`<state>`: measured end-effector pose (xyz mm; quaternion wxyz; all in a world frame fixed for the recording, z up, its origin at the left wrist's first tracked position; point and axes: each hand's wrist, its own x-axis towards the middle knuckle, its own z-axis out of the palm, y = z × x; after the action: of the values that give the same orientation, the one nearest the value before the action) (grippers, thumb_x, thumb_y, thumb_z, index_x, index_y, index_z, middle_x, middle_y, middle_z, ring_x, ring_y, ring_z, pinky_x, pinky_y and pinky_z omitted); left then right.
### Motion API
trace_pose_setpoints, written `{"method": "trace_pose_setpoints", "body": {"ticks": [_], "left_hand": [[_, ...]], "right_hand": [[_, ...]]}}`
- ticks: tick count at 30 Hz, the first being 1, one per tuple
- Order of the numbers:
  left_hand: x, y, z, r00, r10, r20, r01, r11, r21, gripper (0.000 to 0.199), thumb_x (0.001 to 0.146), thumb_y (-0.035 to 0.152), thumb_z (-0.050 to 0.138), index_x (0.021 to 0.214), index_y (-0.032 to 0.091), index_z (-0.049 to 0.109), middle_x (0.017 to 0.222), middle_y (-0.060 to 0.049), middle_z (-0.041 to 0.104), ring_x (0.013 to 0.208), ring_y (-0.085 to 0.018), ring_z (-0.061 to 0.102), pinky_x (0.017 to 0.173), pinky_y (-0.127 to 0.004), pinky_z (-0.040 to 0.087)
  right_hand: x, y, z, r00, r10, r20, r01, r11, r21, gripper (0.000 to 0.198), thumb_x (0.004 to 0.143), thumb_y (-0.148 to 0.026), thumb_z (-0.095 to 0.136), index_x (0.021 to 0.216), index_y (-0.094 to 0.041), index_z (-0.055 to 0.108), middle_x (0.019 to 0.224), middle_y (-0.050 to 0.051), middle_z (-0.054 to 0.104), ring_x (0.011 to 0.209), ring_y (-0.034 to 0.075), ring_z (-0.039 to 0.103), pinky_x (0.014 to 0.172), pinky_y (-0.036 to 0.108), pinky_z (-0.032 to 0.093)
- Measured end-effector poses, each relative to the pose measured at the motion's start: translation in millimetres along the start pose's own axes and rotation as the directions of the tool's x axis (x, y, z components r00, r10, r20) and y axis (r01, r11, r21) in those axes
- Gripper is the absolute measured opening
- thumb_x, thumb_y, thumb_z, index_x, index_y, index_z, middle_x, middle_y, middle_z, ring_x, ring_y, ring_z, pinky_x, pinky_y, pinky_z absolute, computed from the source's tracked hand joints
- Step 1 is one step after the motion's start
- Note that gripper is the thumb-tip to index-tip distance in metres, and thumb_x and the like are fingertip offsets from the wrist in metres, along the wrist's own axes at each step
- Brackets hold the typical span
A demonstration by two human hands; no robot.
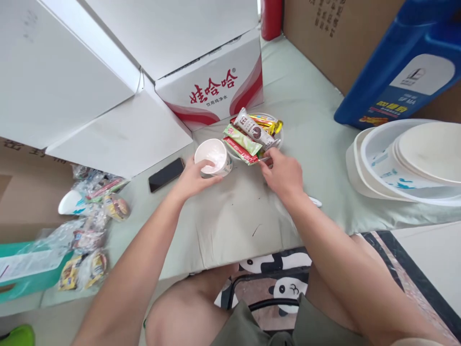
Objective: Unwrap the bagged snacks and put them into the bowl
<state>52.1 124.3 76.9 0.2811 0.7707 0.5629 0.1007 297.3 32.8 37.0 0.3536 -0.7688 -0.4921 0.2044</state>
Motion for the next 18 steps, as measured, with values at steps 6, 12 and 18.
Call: {"method": "trace_pose_setpoints", "body": {"ticks": [6,12,18], "left_hand": [[28,50,26,0.991,0.105,0.079,-0.109,0.993,0.04,0.031,0.073,0.039,0.08,0.1,0.024,0.078,0.14,-0.013,0.049,0.14,-0.037,0.052,0.119,-0.049,0.046],[57,105,58,0.979,0.159,0.126,-0.159,0.987,-0.011,0.028,0.068,0.034,0.088,0.094,0.026,0.081,0.135,-0.011,0.047,0.145,-0.035,0.047,0.124,-0.045,0.043],[85,148,96,0.975,0.197,0.101,-0.189,0.979,-0.082,0.032,0.071,0.039,0.089,0.097,0.024,0.081,0.131,-0.013,0.053,0.128,-0.031,0.059,0.115,-0.045,0.049]], "right_hand": [[28,26,-21,0.978,0.107,-0.182,-0.081,0.986,0.146,0.018,0.086,-0.036,0.066,0.099,-0.024,0.068,0.094,0.009,0.079,0.086,0.03,0.072,0.088,0.047,0.052],[47,48,-23,0.981,0.08,-0.176,-0.004,0.918,0.398,0.058,0.092,-0.032,0.052,0.148,-0.022,0.049,0.143,0.015,0.067,0.134,0.029,0.063,0.113,0.052,0.048],[45,46,-27,0.97,0.104,-0.219,0.02,0.867,0.497,0.066,0.098,-0.038,0.044,0.16,-0.021,0.032,0.169,0.015,0.039,0.158,0.025,0.037,0.129,0.054,0.03]]}}
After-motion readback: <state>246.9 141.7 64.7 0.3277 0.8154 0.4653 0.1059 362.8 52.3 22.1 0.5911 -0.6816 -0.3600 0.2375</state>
